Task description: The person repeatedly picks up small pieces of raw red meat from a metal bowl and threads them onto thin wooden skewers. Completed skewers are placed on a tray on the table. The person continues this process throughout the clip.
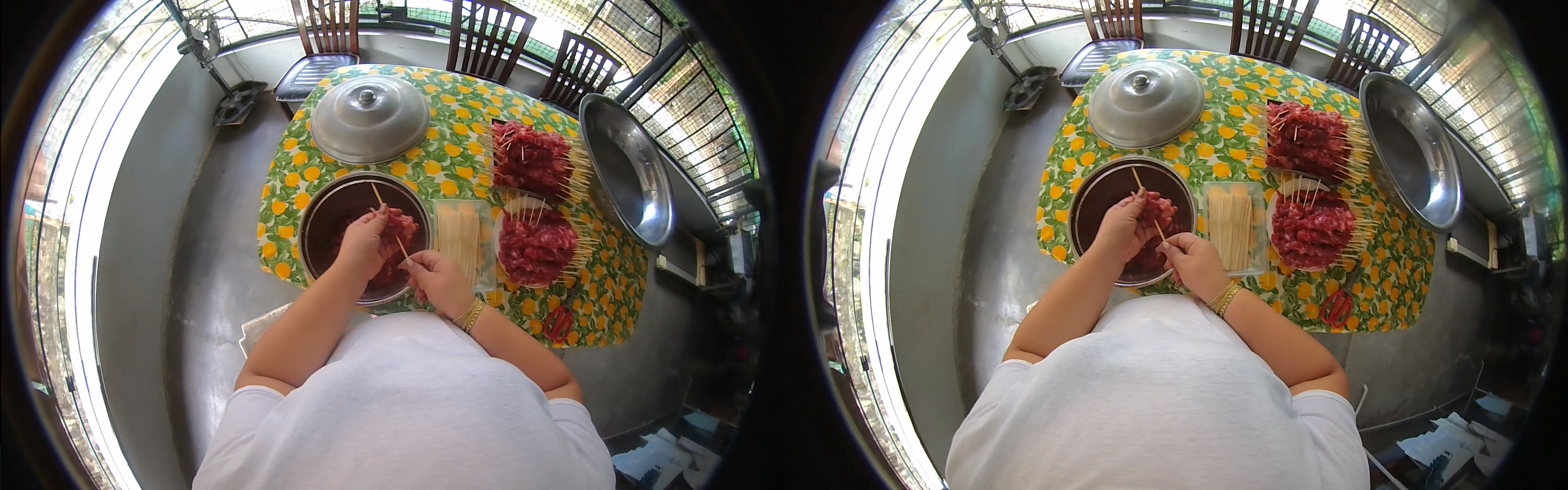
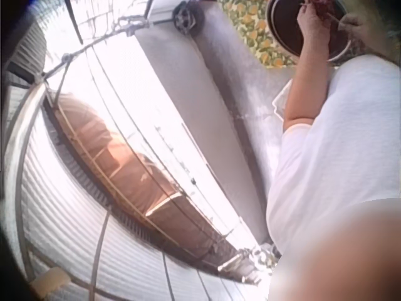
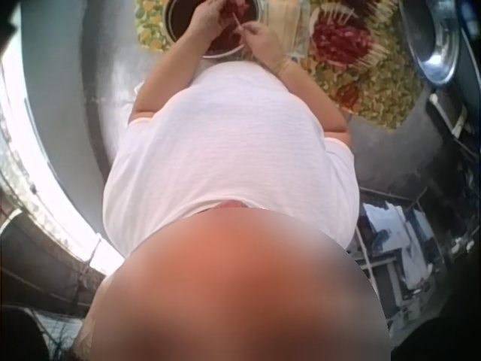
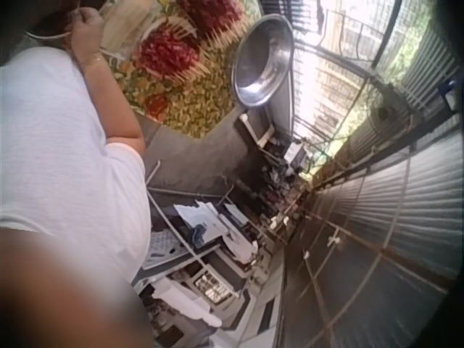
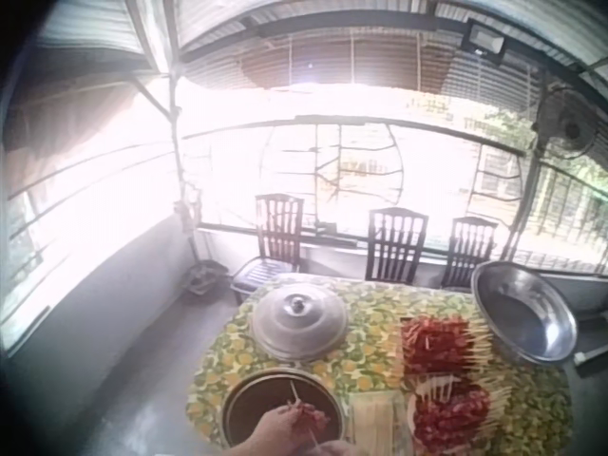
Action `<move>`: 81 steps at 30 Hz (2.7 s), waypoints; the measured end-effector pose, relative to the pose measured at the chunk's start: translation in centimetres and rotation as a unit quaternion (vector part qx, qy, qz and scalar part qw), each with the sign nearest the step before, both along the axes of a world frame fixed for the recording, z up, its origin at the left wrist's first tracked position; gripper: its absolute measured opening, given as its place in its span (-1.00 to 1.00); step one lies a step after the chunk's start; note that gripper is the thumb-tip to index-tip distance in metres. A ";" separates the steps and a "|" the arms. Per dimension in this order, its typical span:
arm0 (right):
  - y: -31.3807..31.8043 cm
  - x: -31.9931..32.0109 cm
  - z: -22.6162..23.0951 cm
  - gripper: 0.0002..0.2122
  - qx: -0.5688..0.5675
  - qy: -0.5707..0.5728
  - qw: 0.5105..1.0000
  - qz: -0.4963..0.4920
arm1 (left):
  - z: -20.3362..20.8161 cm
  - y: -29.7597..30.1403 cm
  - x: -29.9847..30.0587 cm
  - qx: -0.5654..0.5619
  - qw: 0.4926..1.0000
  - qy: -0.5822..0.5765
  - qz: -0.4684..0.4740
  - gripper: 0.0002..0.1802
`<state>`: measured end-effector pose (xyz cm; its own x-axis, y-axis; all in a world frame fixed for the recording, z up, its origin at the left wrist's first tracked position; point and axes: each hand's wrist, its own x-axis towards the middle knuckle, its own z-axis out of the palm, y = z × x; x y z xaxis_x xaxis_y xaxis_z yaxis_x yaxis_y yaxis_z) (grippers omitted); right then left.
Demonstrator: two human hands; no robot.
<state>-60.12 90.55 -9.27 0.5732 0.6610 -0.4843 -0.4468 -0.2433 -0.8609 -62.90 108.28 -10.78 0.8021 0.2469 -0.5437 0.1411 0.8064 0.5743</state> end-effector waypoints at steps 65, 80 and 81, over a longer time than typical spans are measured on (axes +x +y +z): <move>-1.7 -0.2 1.4 -0.87 -0.047 -0.420 0.899 0.113 | -3.6 6.1 -0.6 -0.009 0.999 -0.026 0.045 -0.80; -2.0 -0.2 1.8 -0.89 -0.043 -0.430 0.896 0.103 | -2.1 4.9 -0.2 0.043 0.999 -0.002 0.026 -0.78; -2.1 -0.1 1.8 -0.90 -0.046 -0.434 0.893 0.109 | -2.0 5.0 -0.2 0.031 0.999 0.002 0.023 -0.78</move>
